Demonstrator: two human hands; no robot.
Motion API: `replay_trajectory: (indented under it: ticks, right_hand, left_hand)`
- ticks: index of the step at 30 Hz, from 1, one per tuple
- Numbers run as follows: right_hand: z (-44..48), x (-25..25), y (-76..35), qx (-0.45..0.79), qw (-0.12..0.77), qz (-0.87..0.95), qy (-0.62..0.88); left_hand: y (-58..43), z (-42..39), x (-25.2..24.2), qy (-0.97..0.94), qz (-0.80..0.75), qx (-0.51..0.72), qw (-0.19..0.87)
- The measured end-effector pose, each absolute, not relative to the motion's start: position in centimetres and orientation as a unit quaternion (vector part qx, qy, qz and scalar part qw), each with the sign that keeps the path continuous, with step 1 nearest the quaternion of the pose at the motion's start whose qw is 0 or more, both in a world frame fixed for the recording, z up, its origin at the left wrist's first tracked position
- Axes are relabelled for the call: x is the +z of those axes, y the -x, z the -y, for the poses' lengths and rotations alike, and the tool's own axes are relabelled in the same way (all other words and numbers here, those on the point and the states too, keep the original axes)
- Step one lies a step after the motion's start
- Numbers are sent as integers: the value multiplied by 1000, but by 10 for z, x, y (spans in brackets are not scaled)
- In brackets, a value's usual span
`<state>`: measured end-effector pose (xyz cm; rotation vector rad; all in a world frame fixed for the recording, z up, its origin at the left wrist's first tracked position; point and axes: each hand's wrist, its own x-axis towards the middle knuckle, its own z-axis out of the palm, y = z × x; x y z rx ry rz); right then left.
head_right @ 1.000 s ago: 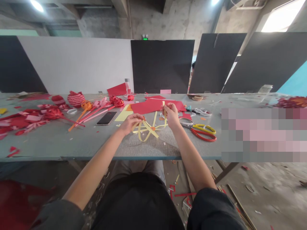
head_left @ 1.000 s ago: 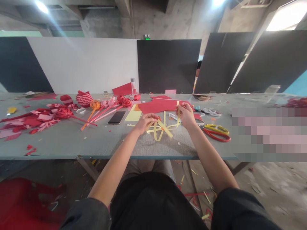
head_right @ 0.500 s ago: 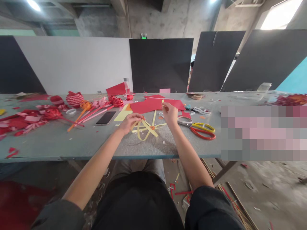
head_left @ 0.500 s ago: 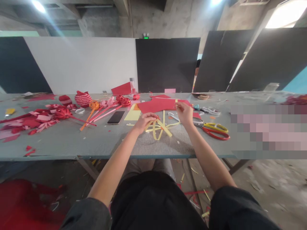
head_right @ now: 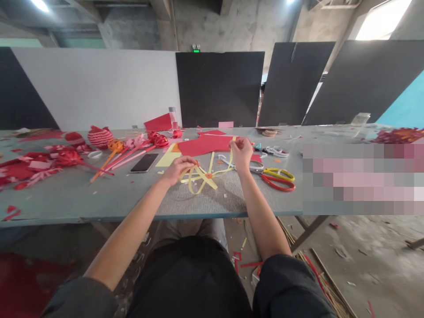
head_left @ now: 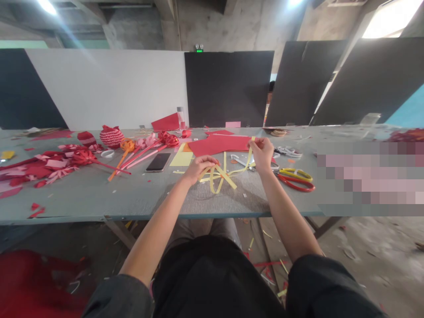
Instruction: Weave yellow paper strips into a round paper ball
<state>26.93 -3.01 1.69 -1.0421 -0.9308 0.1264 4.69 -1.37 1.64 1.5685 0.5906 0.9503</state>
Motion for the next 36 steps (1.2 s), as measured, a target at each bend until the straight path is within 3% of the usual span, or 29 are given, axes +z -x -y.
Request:
replay_trajectory:
  ticks: [6,15,22,29,36]
  right_hand:
    - [27,15,-270,110,752,429,488]
    - [30,14,-273,18,734,423,532]
    - [19,13,-272,146,785,392,457]
    - [22,11,-276,92,754,432,486]
    - [23,15,-277,157,773,420,449]
  left_hand:
    - [-46,14,17,-671,-252,401,570]
    - [-46,13,15,-684,-249,393,562]
    - [-47,14,15,-689,-251,382,562]
    - [-47,15,16,-690,-246,377,566]
    - [-48,17,17,-689,-252,380,564]
